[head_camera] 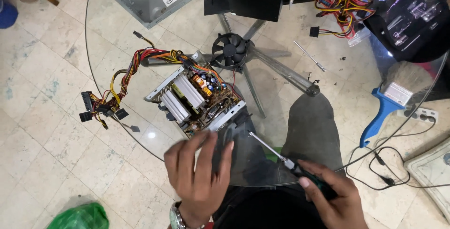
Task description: The person uses a screwdriver to remove screws from a computer power supply unit placed on a glass table. They manipulate the unit and its attached wires while unscrewing components.
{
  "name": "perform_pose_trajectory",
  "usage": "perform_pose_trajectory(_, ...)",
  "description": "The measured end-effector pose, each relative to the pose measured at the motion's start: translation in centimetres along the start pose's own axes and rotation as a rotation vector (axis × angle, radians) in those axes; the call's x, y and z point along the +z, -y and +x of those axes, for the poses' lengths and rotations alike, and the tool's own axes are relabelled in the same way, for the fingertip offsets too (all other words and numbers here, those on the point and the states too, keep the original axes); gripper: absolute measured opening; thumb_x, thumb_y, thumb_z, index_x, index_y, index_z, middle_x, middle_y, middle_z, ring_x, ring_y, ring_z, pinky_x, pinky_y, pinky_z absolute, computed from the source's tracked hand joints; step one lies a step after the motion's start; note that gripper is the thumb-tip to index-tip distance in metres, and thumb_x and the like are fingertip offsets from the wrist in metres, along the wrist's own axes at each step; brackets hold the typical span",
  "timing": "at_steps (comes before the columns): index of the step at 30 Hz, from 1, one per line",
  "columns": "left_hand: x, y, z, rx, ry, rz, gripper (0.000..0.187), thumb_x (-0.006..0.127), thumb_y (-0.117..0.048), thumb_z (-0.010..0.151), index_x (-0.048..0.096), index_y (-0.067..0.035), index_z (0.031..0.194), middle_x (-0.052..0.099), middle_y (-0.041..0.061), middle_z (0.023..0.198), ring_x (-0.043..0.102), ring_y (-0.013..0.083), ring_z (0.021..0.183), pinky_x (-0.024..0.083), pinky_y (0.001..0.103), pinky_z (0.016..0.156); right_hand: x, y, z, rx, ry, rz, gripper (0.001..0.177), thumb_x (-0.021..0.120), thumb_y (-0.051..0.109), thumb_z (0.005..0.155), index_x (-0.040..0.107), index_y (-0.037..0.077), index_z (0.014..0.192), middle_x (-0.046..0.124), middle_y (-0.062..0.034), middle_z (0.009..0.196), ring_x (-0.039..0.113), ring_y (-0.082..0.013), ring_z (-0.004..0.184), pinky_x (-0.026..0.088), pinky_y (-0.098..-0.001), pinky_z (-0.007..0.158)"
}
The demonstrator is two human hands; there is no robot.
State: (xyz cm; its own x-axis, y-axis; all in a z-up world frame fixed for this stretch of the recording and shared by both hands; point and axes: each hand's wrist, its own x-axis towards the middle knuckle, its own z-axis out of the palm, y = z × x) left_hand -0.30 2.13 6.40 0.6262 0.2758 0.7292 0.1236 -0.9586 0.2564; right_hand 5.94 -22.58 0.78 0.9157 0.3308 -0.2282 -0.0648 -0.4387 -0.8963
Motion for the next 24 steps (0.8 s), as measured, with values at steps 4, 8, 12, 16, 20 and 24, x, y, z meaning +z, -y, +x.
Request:
perform_pose_trajectory(4,1.8,1.8,0.7,0.017,0.170,0.035,0.027,0.076,-0.019,0.097,0.069,0.003,0.112,0.069,0.017,0.107,0.066,0.0329,0.095,0.057,0.044,0.082,1.5,0.9,0.6,-0.055,0.028,0.049,0.033,0.076,0.019,0.084,0.083,0.009,0.115,0.075,-0.0038,0.059,0.064,-0.0103,0.049,0.054,-0.0252,0.053)
perform_pose_trajectory(8,3.2,2.8,0.0,0.030,0.232,-0.008,0.021,0.073,-0.017,0.099,0.071,0.002,0.109,0.070,0.012,0.082,0.066,0.0278,0.070,0.057,0.041,0.067,1.7,2.4,0.7,-0.218,0.040,-0.003,0.031,0.075,0.022,0.085,0.081,0.011,0.113,0.077,0.0016,0.063,0.065,-0.0060,0.049,0.052,-0.0251,0.052)
perform_pose_trajectory(12,2.6,3.3,0.9,0.024,0.219,-0.050,0.025,0.078,-0.017,0.096,0.073,0.003,0.109,0.072,0.013,0.083,0.067,0.0269,0.069,0.057,0.040,0.063,1.3,4.3,-0.2,-0.038,0.041,-0.060,0.028,0.076,0.026,0.083,0.086,0.017,0.107,0.079,-0.0007,0.058,0.060,-0.0085,0.044,0.042,-0.0307,0.046)
perform_pose_trajectory(16,1.3,3.6,2.9,-0.046,0.266,-0.140,0.029,0.076,-0.018,0.096,0.073,0.005,0.114,0.075,0.015,0.090,0.070,0.0289,0.074,0.055,0.040,0.062,1.3,5.7,-1.0,0.052,-0.026,0.010,0.033,0.079,0.025,0.078,0.088,0.017,0.109,0.081,-0.0052,0.056,0.073,-0.0129,0.044,0.058,-0.0269,0.052)
perform_pose_trajectory(20,0.7,3.9,3.9,-0.101,0.290,-0.229,0.028,0.076,-0.016,0.095,0.072,0.006,0.112,0.076,0.016,0.089,0.071,0.0282,0.075,0.056,0.039,0.064,1.3,7.1,-1.0,-0.061,-0.072,0.026,0.034,0.077,0.021,0.079,0.083,0.012,0.112,0.088,-0.0043,0.099,0.077,-0.0104,0.054,0.061,-0.0260,0.055)
perform_pose_trajectory(24,0.8,3.9,4.0,-0.114,0.301,-0.212,0.029,0.078,-0.017,0.094,0.073,0.005,0.111,0.075,0.015,0.086,0.070,0.0270,0.072,0.053,0.039,0.060,1.2,6.4,0.0,-0.220,-0.059,0.016,0.036,0.072,0.022,0.084,0.077,0.008,0.117,0.083,-0.0090,0.113,0.084,-0.0147,0.074,0.068,-0.0281,0.063)
